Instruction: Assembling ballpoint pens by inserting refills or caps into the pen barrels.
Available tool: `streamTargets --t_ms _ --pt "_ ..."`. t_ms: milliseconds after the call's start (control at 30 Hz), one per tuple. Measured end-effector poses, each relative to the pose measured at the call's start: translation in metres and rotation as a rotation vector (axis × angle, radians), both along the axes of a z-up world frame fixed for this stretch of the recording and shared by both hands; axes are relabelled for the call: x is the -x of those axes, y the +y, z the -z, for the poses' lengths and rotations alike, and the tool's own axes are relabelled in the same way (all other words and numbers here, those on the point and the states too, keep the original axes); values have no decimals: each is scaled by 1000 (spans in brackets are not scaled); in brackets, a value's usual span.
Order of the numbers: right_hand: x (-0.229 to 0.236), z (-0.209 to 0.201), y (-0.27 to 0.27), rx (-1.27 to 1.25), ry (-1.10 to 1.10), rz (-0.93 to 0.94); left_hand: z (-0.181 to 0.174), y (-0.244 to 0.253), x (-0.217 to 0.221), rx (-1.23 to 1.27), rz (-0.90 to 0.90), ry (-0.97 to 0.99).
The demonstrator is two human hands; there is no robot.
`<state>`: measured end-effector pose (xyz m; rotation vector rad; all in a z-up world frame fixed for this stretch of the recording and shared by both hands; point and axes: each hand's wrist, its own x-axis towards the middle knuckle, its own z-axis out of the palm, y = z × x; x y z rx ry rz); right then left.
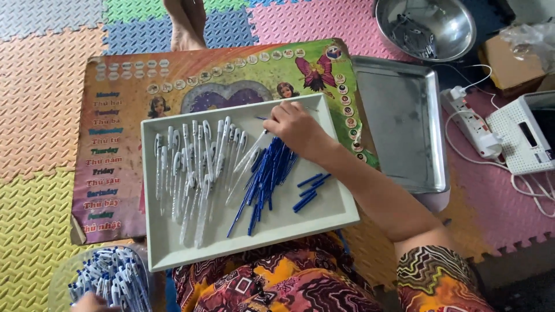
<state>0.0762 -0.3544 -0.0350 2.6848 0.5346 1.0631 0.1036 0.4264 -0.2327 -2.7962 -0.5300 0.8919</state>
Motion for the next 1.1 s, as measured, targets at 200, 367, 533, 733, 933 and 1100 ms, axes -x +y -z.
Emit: streamTargets --t_ms 200,367,533,733,933,1100 --pt "57 -68 14 -167 280 60 -39 0 -29 789 346 -1120" --pt "95 -89 74 -170 287 -49 -67 -165 -34 940 270 -323" --pt "110 -99 97 -67 203 -122 -275 -394 100 1218 748 -548" --pt "126 -108 97 -104 140 -134 -267 -425 102 1520 579 -321" --pt "134 -105 112 -1214 298 -341 -267 -425 108 1475 405 -289" --pt "137 -109 119 -1545 408 -329 -264 -425 110 1486 384 -268"
